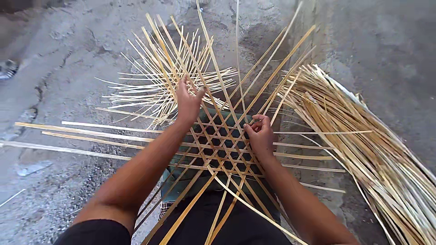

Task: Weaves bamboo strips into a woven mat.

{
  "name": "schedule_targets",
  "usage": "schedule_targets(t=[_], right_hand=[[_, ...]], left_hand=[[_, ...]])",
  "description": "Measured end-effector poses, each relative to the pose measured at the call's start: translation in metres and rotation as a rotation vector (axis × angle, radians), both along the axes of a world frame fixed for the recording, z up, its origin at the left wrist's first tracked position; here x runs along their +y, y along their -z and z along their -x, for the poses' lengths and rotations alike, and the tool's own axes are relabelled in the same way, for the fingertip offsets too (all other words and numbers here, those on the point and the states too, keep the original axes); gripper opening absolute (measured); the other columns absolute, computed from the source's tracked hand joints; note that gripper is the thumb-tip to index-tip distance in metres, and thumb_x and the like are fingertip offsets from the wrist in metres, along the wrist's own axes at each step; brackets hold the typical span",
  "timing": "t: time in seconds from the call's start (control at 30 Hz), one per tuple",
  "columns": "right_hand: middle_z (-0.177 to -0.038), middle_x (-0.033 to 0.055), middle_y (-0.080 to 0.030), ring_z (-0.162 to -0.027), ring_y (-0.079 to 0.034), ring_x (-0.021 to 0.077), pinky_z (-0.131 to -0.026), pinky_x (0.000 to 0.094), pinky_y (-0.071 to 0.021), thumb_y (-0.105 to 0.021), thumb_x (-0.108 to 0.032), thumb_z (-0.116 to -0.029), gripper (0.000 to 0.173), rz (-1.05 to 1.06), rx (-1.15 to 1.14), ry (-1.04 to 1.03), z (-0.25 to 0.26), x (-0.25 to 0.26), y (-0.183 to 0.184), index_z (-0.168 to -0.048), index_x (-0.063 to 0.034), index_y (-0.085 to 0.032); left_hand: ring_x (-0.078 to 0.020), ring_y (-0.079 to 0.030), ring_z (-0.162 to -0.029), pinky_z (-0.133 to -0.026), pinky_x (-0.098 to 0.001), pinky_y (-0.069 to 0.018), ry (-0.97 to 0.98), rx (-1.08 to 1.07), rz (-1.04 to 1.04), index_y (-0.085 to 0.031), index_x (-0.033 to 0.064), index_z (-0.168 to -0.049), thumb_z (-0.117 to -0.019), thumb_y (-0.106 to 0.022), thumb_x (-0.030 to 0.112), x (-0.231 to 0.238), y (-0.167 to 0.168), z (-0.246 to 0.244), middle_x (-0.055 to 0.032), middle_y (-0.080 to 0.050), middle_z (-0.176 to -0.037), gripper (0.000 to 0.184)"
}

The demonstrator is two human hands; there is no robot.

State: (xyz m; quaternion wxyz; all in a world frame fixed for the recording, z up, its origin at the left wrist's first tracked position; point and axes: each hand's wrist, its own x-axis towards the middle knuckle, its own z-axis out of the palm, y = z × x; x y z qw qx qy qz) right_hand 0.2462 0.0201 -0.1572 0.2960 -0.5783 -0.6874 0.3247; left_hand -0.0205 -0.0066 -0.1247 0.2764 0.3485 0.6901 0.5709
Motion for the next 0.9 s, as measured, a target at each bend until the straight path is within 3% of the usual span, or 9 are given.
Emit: schedule_targets(t=[0.13,0.2,0.3,0.37,0.43,0.5,0.6,0.77,0.9], right_hand=[[-0.092,0.0062,-0.065,-0.086,-0.062,0.0235,-0.080,0.0472,-0.0528,-0.070,-0.024,-0.0969,0.028,-0.034,0.009,-0.044,0.001,-0.001,0.008,-0.124,-0.0178,-0.070],[-0.094,0.0064,-0.067,-0.092,-0.063,0.0249,-0.086,0.0485,-0.0523,-0.067,-0.027,-0.0987,0.027,-0.073,-0.010,-0.065,-0.002,-0.002,0.011,-0.124,-0.0190,-0.071],[-0.106,0.0086,-0.070,-0.106,-0.064,0.0287,-0.097,0.0499,-0.0514,-0.061,-0.029,-0.1014,0.031,-0.152,-0.106,-0.122,-0.005,-0.005,0.013,-0.129,-0.0190,-0.071],[-0.116,0.0091,-0.070,-0.112,-0.064,0.0292,-0.100,0.0500,-0.0508,-0.060,-0.030,-0.1013,0.034,-0.191,-0.185,-0.160,-0.009,-0.006,0.011,-0.133,-0.0212,-0.069],[-0.125,0.0097,-0.068,-0.117,-0.062,0.0290,-0.102,0.0491,-0.0510,-0.063,-0.032,-0.0996,0.042,-0.149,-0.229,-0.262,-0.018,-0.005,0.003,-0.141,-0.0220,-0.064],[-0.131,0.0125,-0.063,-0.118,-0.061,0.0288,-0.102,0.0471,-0.0512,-0.069,-0.034,-0.0971,0.055,-0.058,-0.203,-0.425,-0.036,-0.001,-0.013,-0.149,-0.0193,-0.056],[-0.131,0.0126,-0.066,-0.119,-0.064,0.0228,-0.103,0.0404,-0.0533,-0.070,-0.027,-0.0988,0.049,0.006,-0.066,-0.554,-0.086,0.005,-0.048,-0.144,-0.0124,-0.060],[-0.123,0.0089,-0.072,-0.110,-0.070,0.0160,-0.100,0.0382,-0.0564,-0.059,-0.024,-0.1049,0.030,-0.059,-0.148,-0.088,-0.234,0.040,-0.089,-0.128,-0.0074,-0.070],[-0.125,0.0133,-0.071,-0.118,-0.067,0.0292,-0.106,0.0533,-0.0497,-0.057,-0.022,-0.1045,0.028,-0.010,-0.411,0.452,-0.364,0.064,-0.093,-0.126,-0.0101,-0.071]], left_hand=[[-0.0369,-0.049,-0.137,-0.104,-0.0608,-0.0485,-0.156,-0.727,0.190,-0.031,0.0141,-0.156,-0.0897,-0.067,0.059,0.053,-0.009,0.044,-0.0193,-0.042,-0.154,0.088],[-0.0344,-0.063,-0.121,-0.096,-0.0534,-0.0563,0.081,-0.878,0.109,-0.041,0.0114,-0.148,-0.0954,-0.049,0.070,0.063,-0.002,0.059,-0.0186,-0.059,-0.136,0.080],[-0.0371,-0.060,-0.127,-0.100,-0.0572,-0.0531,0.662,-0.752,-0.039,-0.033,0.0294,-0.160,-0.1025,-0.018,0.070,0.079,-0.006,0.060,-0.0134,-0.056,-0.147,0.071],[-0.0364,-0.061,-0.127,-0.099,-0.0560,-0.0550,0.826,-0.595,-0.026,-0.021,0.0336,-0.161,-0.1058,-0.026,0.059,0.090,-0.025,0.040,-0.0102,-0.051,-0.153,0.061],[-0.0323,-0.058,-0.133,-0.103,-0.0507,-0.0538,0.918,-0.473,0.035,-0.025,0.0292,-0.156,-0.1068,-0.034,0.050,0.095,-0.040,0.025,-0.0056,-0.047,-0.158,0.054],[-0.0287,-0.065,-0.124,-0.099,-0.0446,-0.0577,0.875,-0.370,0.048,-0.024,0.0365,-0.158,-0.1086,-0.041,0.039,0.098,-0.047,0.016,-0.0054,-0.059,-0.146,0.053],[-0.0245,-0.072,-0.109,-0.095,-0.0413,-0.0601,0.839,-0.266,-0.060,-0.038,0.0251,-0.157,-0.1105,-0.041,0.026,0.094,-0.041,0.021,-0.0078,-0.070,-0.121,0.046],[-0.0237,-0.071,-0.112,-0.102,-0.0440,-0.0568,0.911,-0.269,-0.141,-0.040,0.0149,-0.154,-0.1068,-0.044,0.015,0.063,-0.058,0.016,-0.0074,-0.072,-0.116,0.047],[-0.0181,-0.072,-0.102,-0.094,-0.0349,-0.0593,0.699,-0.295,-0.062,-0.041,0.0121,-0.150,-0.1083,-0.042,0.008,0.045,-0.083,-0.012,-0.0067,-0.070,-0.113,0.042]])
